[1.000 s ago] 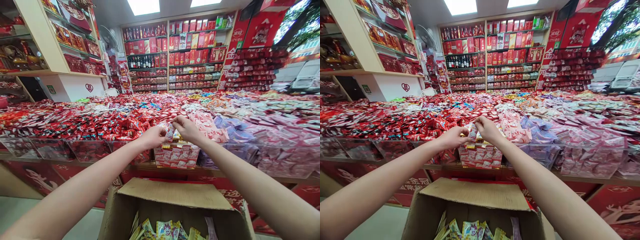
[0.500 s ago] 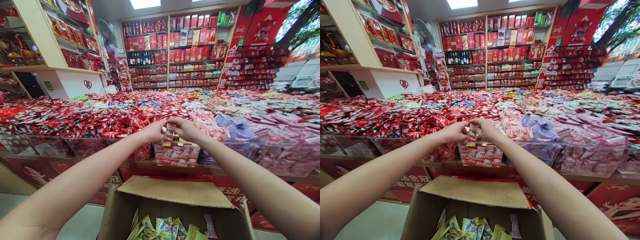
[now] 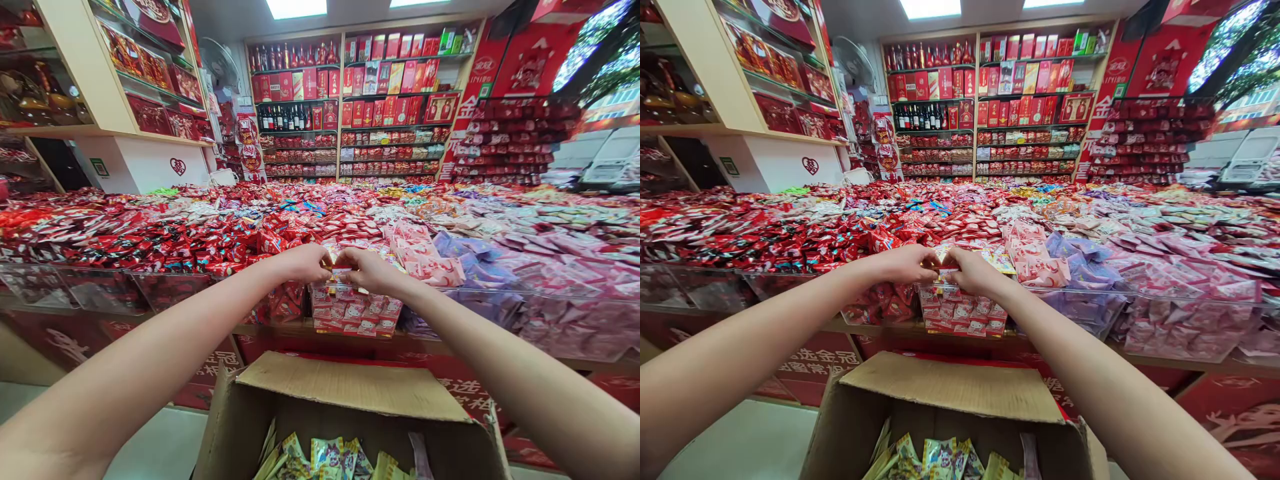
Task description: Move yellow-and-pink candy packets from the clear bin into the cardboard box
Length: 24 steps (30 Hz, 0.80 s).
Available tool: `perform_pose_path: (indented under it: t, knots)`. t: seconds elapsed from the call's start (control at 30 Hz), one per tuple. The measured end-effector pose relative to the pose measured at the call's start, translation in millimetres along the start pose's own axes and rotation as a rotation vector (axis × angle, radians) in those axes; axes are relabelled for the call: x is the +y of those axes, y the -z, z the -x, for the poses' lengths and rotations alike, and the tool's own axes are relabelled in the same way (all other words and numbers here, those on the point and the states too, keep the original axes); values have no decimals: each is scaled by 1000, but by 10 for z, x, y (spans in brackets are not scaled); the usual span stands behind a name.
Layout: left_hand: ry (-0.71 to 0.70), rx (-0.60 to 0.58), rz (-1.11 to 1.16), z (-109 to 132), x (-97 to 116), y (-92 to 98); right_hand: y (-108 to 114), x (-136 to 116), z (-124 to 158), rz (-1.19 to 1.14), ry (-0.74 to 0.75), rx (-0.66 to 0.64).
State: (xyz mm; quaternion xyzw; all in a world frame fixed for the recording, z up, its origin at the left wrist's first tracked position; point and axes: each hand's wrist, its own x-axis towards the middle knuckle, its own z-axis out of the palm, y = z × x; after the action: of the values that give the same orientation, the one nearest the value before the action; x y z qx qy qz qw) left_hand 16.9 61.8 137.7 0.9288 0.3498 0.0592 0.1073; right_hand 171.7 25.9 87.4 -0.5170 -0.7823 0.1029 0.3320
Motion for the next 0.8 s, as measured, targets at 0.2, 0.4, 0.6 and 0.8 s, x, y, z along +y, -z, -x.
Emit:
perform_pose_path:
  t: [0.2,0.4,0.6,0.8]
  knots:
    - [-18,113,-120,74,-105,-41,-32,-125,3,128,-51,49]
    - [-78,220,-130,84,-108,-159,-46,-91,86,143,-95,132]
    - [-90,243,-126,76,-74,-187,-40,8,111,187,-26,117]
    - [-195,463,-63,590,132,-293,45,-248,732,224,78,377]
